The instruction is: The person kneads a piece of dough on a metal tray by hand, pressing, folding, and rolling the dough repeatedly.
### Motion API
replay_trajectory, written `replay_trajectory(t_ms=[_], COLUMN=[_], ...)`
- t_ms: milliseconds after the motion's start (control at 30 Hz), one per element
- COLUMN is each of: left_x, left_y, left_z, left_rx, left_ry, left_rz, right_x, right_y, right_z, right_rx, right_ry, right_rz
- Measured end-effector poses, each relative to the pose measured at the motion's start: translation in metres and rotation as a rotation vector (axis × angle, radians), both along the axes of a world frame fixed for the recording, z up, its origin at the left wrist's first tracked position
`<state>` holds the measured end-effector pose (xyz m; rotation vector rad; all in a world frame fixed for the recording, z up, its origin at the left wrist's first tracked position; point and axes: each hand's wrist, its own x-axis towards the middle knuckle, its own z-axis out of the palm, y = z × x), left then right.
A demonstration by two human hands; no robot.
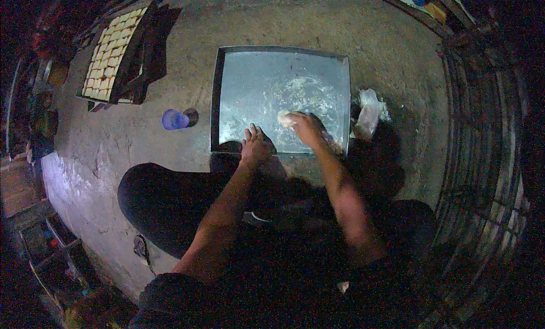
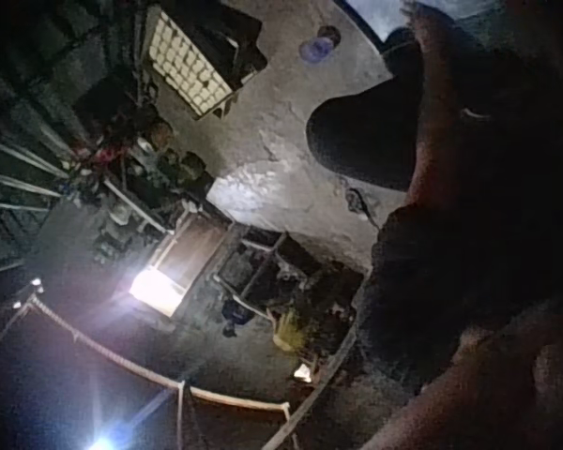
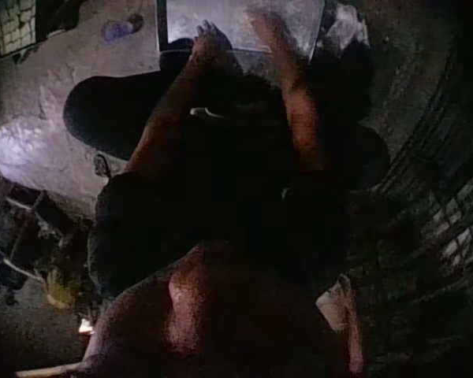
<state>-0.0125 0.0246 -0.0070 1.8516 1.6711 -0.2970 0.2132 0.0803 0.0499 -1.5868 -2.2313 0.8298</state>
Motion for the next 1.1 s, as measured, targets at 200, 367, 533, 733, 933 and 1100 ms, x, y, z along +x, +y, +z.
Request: replay_trajectory(t_ms=[200,367,533,733,933,1100], left_x=[-0.003,0.002,-0.003,-0.005,0.01,0.013], left_y=[0.001,0.001,0.0,0.002,0.012,0.047], left_z=[-0.01,-0.006,-0.005,-0.006,0.032,0.015], left_rx=[0.009,0.012,0.019,0.032,0.02,0.103], left_ry=[-0.002,-0.002,0.0,0.006,0.083,-0.792], left_rz=[-0.027,0.009,-0.014,-0.062,-0.033,0.509], right_x=[-0.01,0.01,-0.003,-0.014,0.005,-0.027], right_y=[-0.019,-0.03,-0.075,-0.042,-0.017,-0.019], right_z=[0.001,-0.011,-0.044,-0.05,-0.002,0.02], right_rx=[-0.016,-0.182,0.151,0.019,-0.451,-0.896], right_ry=[0.009,-0.238,-0.11,-0.237,0.252,1.385], right_rz=[0.155,0.442,0.314,0.135,-0.467,-0.732])
